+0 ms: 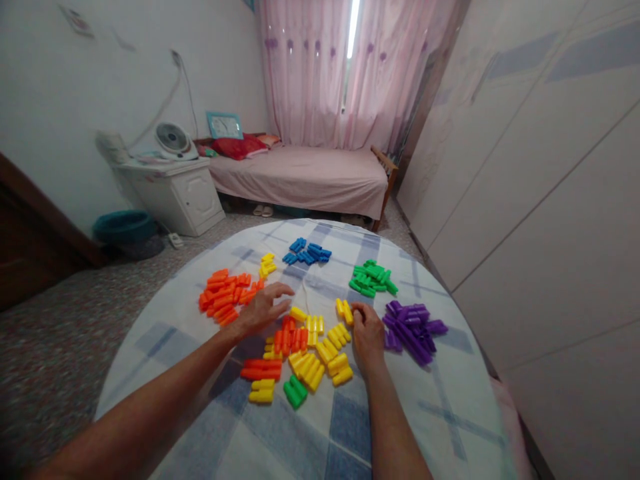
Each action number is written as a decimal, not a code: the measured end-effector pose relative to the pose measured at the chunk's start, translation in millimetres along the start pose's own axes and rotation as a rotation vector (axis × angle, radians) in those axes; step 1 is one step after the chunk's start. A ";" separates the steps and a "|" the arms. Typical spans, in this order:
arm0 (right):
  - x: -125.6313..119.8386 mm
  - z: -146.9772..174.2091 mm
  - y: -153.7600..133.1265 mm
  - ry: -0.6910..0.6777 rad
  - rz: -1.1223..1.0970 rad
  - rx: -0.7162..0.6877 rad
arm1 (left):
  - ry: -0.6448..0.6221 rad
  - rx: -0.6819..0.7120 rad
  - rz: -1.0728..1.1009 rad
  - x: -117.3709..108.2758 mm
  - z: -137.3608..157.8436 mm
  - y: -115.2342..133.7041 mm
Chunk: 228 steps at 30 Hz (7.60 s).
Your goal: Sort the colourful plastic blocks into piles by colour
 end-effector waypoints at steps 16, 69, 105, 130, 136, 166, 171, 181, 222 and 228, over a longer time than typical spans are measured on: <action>0.5 -0.1 2.2 -0.004 -0.017 0.001 | 0.127 -0.176 -0.143 -14.6 -22.4 -31.7; -0.9 -0.1 3.2 -0.001 -0.045 0.039 | 0.074 -0.329 -0.479 -39.6 -56.2 -98.9; -1.9 2.4 -2.6 0.012 -0.036 0.018 | -0.304 -0.254 -0.221 -6.8 82.5 17.2; -1.5 1.2 -0.5 0.001 -0.029 0.020 | 0.001 -0.593 -0.290 -52.5 -34.7 -122.5; -0.7 0.5 -0.9 0.006 -0.022 0.007 | 0.095 -0.139 -0.156 -37.6 -6.8 -38.0; -0.7 1.8 -0.2 0.001 -0.017 -0.010 | 0.221 -0.226 -0.378 -63.3 49.7 -46.3; -0.7 1.5 -1.3 -0.003 -0.019 -0.015 | 0.120 -0.246 -0.607 -62.6 50.3 -80.0; -0.4 0.4 -0.5 0.007 -0.002 0.002 | 0.196 -0.123 -0.500 -63.5 56.9 -25.3; -0.9 0.8 -0.2 0.010 -0.028 -0.001 | -0.194 -0.006 -0.170 -49.0 82.5 0.2; -0.2 0.5 1.1 0.005 -0.021 0.005 | -0.443 0.098 0.046 -28.1 107.9 37.7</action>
Point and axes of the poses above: each hand's wrist, its own z-axis away from the middle knuckle, its own x-axis out of the palm, y = z × x, the point moved 7 cm from there along -z, towards the middle knuckle, and after that the axes turned 14 degrees about -z, right-handed, at the moved point
